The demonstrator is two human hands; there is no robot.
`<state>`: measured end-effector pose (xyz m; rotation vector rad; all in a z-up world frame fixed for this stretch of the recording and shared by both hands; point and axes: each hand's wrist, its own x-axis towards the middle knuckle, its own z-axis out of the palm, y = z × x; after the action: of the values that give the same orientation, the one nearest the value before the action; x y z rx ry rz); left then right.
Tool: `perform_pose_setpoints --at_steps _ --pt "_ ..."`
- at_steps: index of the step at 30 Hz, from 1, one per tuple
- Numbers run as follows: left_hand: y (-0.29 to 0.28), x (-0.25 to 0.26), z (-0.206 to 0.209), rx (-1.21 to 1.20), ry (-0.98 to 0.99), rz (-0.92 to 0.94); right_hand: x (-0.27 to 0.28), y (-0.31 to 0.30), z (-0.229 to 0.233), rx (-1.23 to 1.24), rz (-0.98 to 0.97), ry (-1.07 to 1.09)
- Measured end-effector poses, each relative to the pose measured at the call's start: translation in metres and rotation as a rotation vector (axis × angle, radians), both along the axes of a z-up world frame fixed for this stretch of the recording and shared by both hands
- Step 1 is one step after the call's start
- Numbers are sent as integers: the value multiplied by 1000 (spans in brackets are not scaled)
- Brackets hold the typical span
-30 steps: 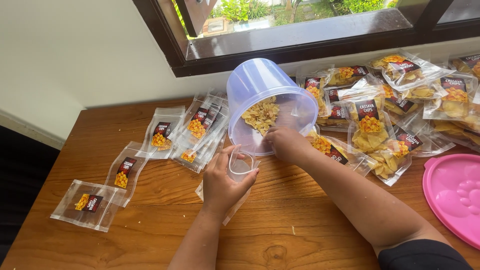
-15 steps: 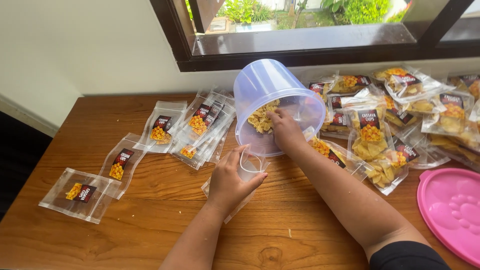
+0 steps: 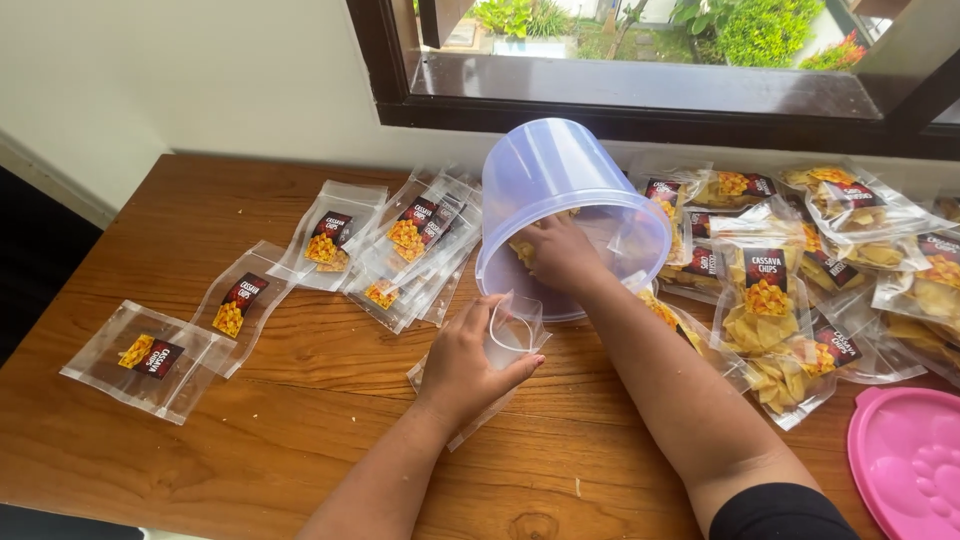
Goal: Packaging cassava chips into small plastic bags using a measuring cup to transfer them from a larger container.
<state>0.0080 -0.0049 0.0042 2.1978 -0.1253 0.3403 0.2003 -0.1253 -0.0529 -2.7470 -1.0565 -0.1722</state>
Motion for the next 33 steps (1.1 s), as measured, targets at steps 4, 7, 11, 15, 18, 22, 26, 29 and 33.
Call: perform_pose_setpoints --at_steps 4,7,11,15,18,22,26,29,33 --pt "-3 -1 -2 -15 20 -16 -14 -11 24 127 41 -34" --pt "-2 -1 -4 -18 10 -33 9 -20 13 64 -75 87" --pt "-2 -1 -4 -16 -14 -36 -15 -18 48 65 -114 139" --pt "0 -1 -3 -45 -9 -29 -17 -8 33 53 -162 104" --pt "-1 -1 -1 -66 -6 -29 -6 -8 6 49 -177 -1" --pt "-1 1 -1 -66 -2 -22 7 -10 -12 81 -232 -70" --pt "-3 1 -1 -70 1 -16 11 -8 -15 66 -247 -110" --pt "-2 1 -1 -74 13 -16 7 -9 -7 96 -234 -93" --pt "-2 -1 0 -66 6 -4 5 -9 -2 100 -254 -65"
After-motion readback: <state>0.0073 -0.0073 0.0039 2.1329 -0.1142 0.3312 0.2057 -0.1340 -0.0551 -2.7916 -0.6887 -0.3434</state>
